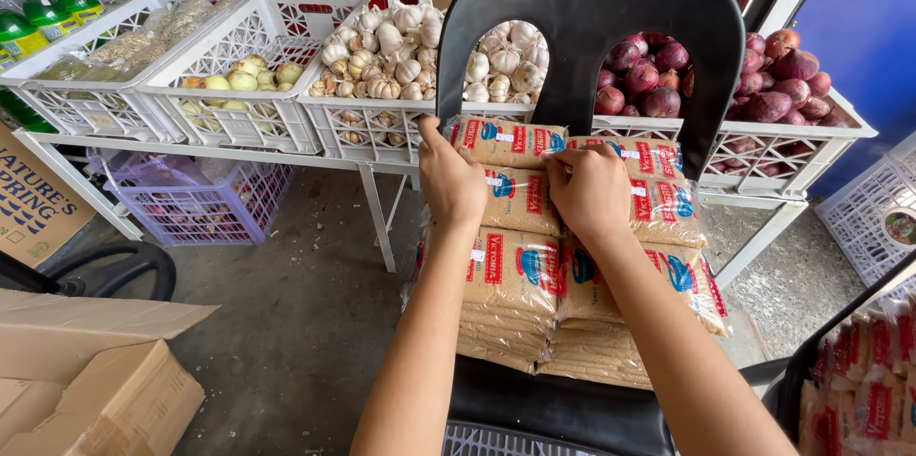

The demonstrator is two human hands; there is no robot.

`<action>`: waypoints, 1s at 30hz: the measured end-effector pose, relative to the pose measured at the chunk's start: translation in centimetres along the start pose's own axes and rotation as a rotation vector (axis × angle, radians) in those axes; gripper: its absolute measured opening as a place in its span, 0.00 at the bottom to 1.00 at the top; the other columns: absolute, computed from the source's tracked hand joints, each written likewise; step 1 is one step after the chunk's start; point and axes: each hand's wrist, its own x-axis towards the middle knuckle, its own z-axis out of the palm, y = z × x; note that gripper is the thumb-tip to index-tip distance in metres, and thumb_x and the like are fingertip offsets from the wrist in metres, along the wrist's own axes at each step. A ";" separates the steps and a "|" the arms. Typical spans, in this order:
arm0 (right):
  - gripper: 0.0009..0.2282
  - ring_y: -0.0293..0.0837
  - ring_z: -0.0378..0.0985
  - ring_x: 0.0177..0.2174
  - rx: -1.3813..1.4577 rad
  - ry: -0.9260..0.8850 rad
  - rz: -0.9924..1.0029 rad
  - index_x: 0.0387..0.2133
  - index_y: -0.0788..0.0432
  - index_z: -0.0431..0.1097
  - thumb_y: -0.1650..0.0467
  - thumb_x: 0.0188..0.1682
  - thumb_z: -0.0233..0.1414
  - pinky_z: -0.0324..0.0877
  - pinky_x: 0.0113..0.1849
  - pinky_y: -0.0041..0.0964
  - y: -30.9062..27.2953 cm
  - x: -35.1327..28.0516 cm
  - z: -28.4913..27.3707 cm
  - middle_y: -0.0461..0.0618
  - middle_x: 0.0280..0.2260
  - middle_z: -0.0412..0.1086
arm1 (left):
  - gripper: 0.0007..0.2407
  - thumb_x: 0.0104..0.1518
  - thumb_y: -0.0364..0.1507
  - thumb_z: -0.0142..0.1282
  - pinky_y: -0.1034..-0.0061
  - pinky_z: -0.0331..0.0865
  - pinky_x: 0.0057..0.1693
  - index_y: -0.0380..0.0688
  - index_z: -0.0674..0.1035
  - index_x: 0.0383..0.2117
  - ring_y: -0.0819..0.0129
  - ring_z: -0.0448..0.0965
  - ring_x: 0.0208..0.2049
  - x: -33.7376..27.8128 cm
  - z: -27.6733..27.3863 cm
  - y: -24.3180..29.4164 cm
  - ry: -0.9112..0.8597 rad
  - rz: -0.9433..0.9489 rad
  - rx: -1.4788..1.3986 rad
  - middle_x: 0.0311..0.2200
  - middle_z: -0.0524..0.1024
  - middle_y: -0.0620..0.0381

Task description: Clean individual packets of sugar and stack them neatly on a chair in a grocery store.

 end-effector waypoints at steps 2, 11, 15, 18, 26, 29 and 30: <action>0.09 0.60 0.76 0.41 -0.019 0.045 -0.045 0.35 0.57 0.82 0.66 0.50 0.58 0.72 0.45 0.52 0.5 -0.1 0.6 0.63 0.36 0.76 | 0.12 0.56 0.18 0.52 0.60 0.78 0.42 0.32 0.72 0.47 0.49 0.84 0.36 0.1 0.5 -0.7 0.033 0.076 0.032 0.35 0.79 0.38; 0.08 0.58 0.75 0.48 0.033 0.143 -0.154 0.31 0.62 0.81 0.70 0.46 0.56 0.72 0.47 0.49 1.3 0.2 1.6 0.59 0.39 0.79 | 0.07 0.57 0.22 0.53 0.60 0.79 0.44 0.42 0.78 0.41 0.50 0.86 0.35 0.2 0.1 -0.5 -0.070 0.021 0.056 0.29 0.83 0.42; 0.09 0.64 0.78 0.34 0.058 -0.036 0.057 0.33 0.61 0.81 0.68 0.49 0.56 0.74 0.41 0.54 -0.6 0.1 -0.6 0.68 0.30 0.75 | 0.09 0.57 0.25 0.54 0.48 0.68 0.55 0.43 0.78 0.44 0.48 0.86 0.33 0.1 -0.2 0.1 -0.119 0.041 0.164 0.25 0.84 0.43; 0.09 0.66 0.77 0.31 0.048 0.094 -0.052 0.26 0.65 0.80 0.70 0.48 0.56 0.74 0.39 0.56 0.2 0.3 0.3 0.69 0.24 0.73 | 0.11 0.58 0.25 0.53 0.55 0.77 0.48 0.43 0.77 0.46 0.48 0.86 0.35 0.1 -0.1 -0.1 -0.137 0.018 0.154 0.28 0.82 0.42; 0.08 0.64 0.77 0.30 0.108 0.130 -0.079 0.25 0.66 0.79 0.71 0.47 0.56 0.74 0.40 0.54 1.1 0.8 0.7 0.68 0.24 0.74 | 0.12 0.59 0.24 0.52 0.51 0.73 0.57 0.37 0.74 0.48 0.51 0.85 0.40 -0.2 0.6 0.0 -0.156 0.109 0.217 0.39 0.81 0.41; 0.07 0.61 0.79 0.28 0.184 0.096 -0.057 0.28 0.65 0.80 0.72 0.46 0.56 0.75 0.39 0.49 2.1 1.0 1.0 0.67 0.26 0.75 | 0.14 0.56 0.23 0.53 0.42 0.63 0.60 0.34 0.73 0.49 0.47 0.77 0.51 -0.6 0.7 0.2 -0.043 0.233 0.279 0.52 0.72 0.36; 0.07 0.59 0.80 0.28 0.226 0.085 -0.077 0.30 0.65 0.81 0.72 0.44 0.56 0.75 0.38 0.46 2.5 1.2 1.0 0.66 0.27 0.75 | 0.16 0.54 0.23 0.55 0.35 0.56 0.60 0.33 0.72 0.49 0.41 0.70 0.58 -0.7 0.7 0.6 0.052 0.330 0.359 0.57 0.67 0.30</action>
